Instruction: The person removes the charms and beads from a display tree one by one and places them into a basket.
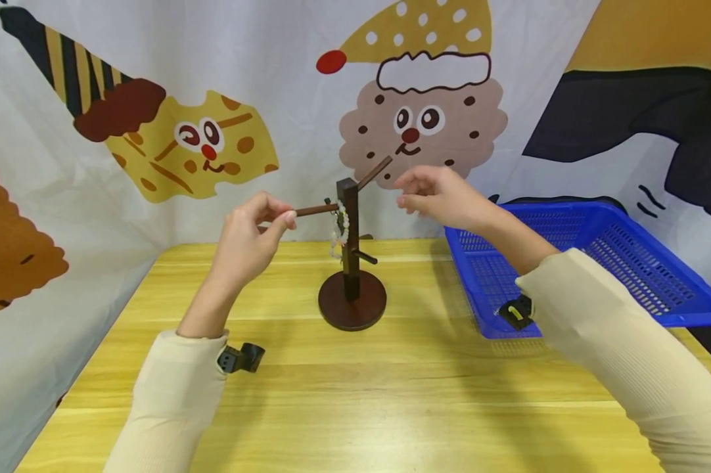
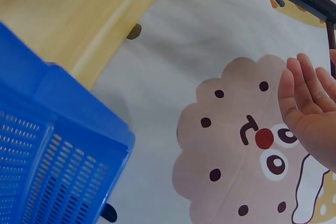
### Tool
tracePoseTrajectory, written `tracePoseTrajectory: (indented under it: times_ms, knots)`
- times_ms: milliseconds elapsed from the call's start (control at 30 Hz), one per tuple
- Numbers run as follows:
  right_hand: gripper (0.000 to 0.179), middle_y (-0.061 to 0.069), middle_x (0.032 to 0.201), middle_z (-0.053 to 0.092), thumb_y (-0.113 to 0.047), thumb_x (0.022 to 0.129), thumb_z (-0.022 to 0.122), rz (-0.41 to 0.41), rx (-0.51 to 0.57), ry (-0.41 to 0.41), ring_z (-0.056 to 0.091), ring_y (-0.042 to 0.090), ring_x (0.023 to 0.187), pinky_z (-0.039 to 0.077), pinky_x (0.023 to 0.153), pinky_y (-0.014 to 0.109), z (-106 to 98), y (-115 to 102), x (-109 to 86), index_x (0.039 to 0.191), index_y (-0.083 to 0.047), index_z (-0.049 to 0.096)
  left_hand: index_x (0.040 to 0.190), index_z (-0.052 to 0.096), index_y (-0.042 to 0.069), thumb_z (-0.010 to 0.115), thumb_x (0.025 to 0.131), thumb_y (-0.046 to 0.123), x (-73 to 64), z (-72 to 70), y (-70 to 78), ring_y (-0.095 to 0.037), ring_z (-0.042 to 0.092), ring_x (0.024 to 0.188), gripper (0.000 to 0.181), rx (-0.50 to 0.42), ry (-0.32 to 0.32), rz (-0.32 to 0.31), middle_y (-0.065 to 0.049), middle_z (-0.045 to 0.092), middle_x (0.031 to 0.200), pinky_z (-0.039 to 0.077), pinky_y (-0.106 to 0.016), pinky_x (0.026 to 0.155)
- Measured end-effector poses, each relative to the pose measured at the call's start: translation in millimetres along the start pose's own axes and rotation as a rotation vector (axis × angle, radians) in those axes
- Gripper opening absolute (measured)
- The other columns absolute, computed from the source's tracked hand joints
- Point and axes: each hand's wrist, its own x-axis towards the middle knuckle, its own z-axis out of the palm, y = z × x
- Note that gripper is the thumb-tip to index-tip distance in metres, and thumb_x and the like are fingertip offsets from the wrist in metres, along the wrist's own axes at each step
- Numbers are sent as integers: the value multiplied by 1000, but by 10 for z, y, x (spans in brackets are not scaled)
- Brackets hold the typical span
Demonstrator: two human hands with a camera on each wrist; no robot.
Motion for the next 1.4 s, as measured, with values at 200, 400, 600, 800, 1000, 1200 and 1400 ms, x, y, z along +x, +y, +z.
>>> tracePoseTrajectory:
  times_ms: [200, 400, 600, 800, 1000, 1200, 1400]
  knots:
    - [31, 12, 97, 61, -15, 92, 55, 28, -4, 26, 56, 21, 83, 47, 72, 33, -27, -69, 79, 122, -6, 52, 94, 58, -3, 54, 92, 13, -1, 1, -1, -22, 60, 83, 16, 6, 1, 10, -14, 63, 85, 49, -37, 73]
    - [41, 14, 103, 60, -15, 93, 53, 19, 8, 35, 56, 22, 85, 46, 74, 33, -63, -134, 150, 133, -8, 43, 95, 58, -3, 54, 93, 12, -4, -1, 3, -21, 60, 82, 16, 12, -1, 12, -14, 63, 85, 48, -36, 72]
    - [42, 13, 101, 60, -16, 93, 53, 11, -7, 34, 56, 23, 82, 45, 74, 34, -75, -186, 191, 134, -9, 43, 95, 58, -3, 54, 93, 11, -3, -3, 5, -22, 60, 82, 15, 10, 0, 16, -14, 63, 85, 48, -36, 72]
    - [39, 12, 96, 61, -17, 94, 52, -1, -10, 37, 54, 25, 80, 44, 71, 33, -88, -179, 175, 132, -8, 45, 93, 59, -3, 55, 92, 10, 0, 12, 6, -23, 60, 83, 13, 54, 24, 53, -13, 63, 84, 49, -38, 72]
    - [34, 11, 90, 62, -19, 94, 52, -19, -23, 56, 54, 24, 79, 44, 71, 32, -112, -165, 107, 126, -8, 51, 93, 60, -3, 54, 92, 9, 23, 6, -5, -23, 61, 83, 13, 73, 30, 63, -13, 65, 85, 50, -37, 69]
    - [29, 10, 88, 64, -16, 94, 53, -67, -21, 78, 56, 24, 80, 46, 70, 30, -139, -167, 24, 120, -4, 56, 94, 60, -2, 53, 93, 11, 64, -30, -42, -23, 61, 81, 15, 69, 26, 45, -14, 65, 86, 45, -31, 62]
    - [22, 15, 93, 65, -11, 94, 50, -110, 4, 83, 59, 24, 83, 49, 71, 30, -140, -166, -46, 111, 0, 59, 94, 61, -2, 54, 93, 13, 118, -46, -83, -23, 60, 80, 17, 81, 35, 40, -15, 66, 86, 39, -26, 55]
